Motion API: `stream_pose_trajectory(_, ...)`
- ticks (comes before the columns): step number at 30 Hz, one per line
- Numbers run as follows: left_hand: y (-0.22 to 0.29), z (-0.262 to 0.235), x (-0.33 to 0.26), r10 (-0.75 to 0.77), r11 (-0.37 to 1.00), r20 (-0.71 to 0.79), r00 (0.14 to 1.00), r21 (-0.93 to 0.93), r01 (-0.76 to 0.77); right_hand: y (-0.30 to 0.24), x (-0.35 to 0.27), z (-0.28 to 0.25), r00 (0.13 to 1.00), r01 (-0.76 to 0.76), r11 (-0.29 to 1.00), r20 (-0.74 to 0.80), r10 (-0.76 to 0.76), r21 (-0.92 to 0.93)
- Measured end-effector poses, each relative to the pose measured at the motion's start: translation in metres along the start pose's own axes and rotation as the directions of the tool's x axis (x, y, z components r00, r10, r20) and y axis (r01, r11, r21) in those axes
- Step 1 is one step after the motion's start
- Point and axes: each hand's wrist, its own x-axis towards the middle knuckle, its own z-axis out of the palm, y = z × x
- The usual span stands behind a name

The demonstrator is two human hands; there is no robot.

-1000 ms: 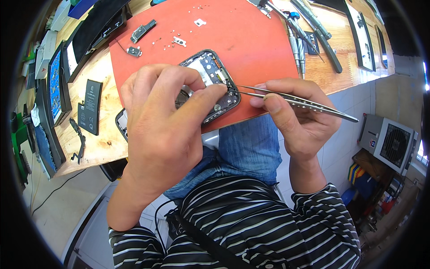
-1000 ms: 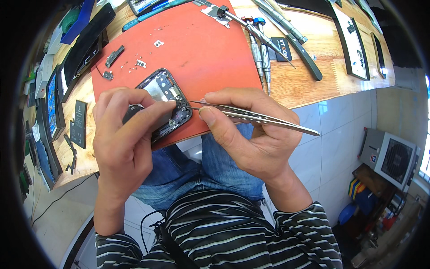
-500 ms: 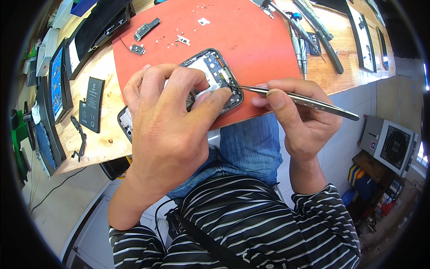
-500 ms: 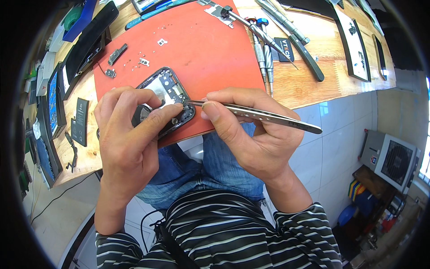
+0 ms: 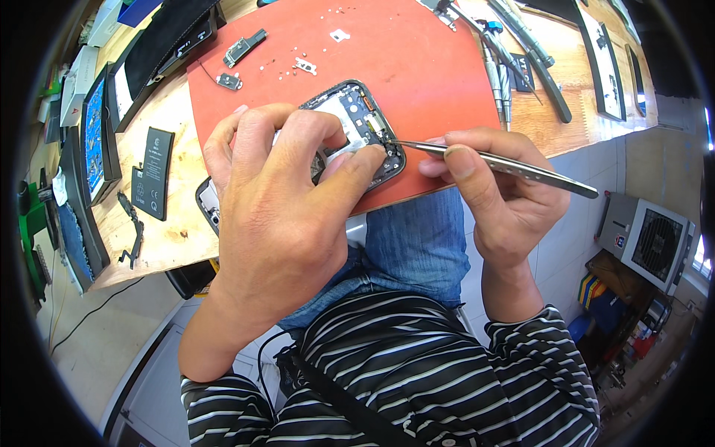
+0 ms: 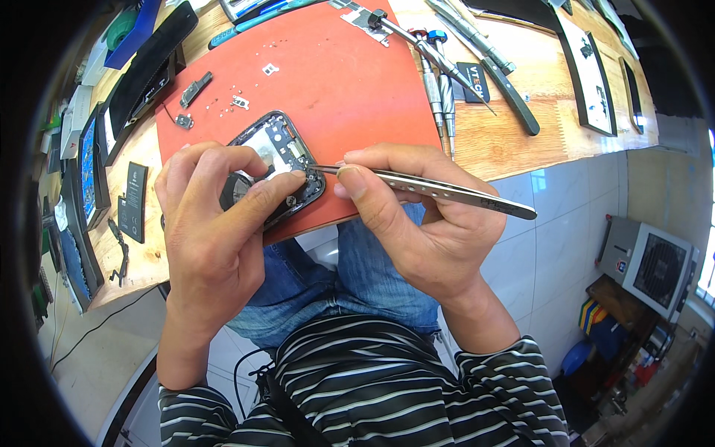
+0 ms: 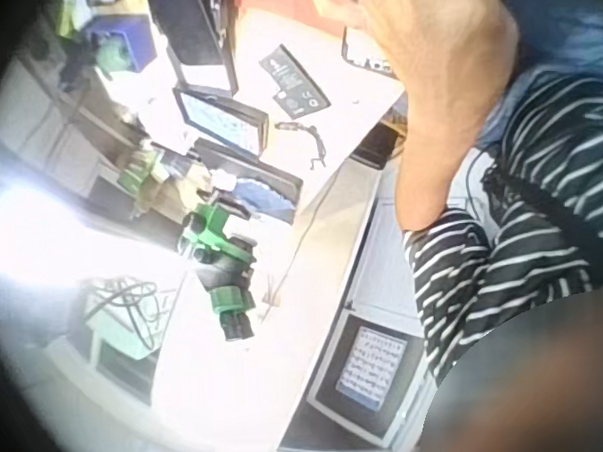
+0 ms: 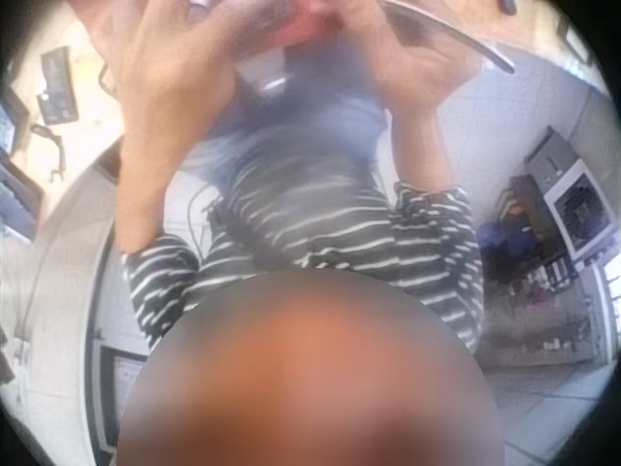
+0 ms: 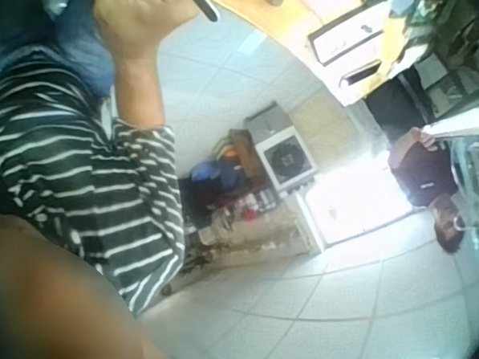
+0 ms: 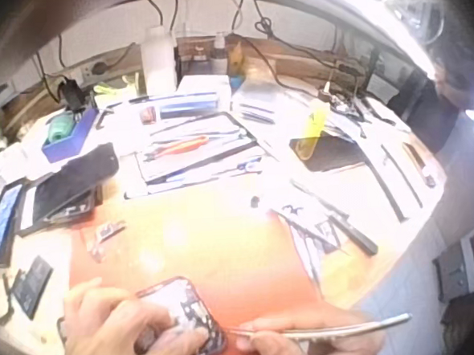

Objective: The person uses a screwdriver to remove screws from a smartphone's internal frame and then uses tweezers to lift and remove a small metal bracket. The removed parts are placed on the workbench.

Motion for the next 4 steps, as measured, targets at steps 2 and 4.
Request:
stream_pose_trajectory(2, 0.0002, -0.0005, -0.0004, -0.007, 1.000, 0.009, 1.000, 0.004, 0.007, -0.0001, 0.0001, 0.0002, 1.000, 0.001, 1.000, 0.003, -0.001, 0.001)
stream_pose_trajectory(4, 0.0001, -0.0006, -0.0005, -0.006, 1.000, 0.012, 1.000, -0.002, 0.006, -0.0002, 0.0005, -0.0006, 1.000, 0.008, 1.000, 0.016, -0.008, -0.001)
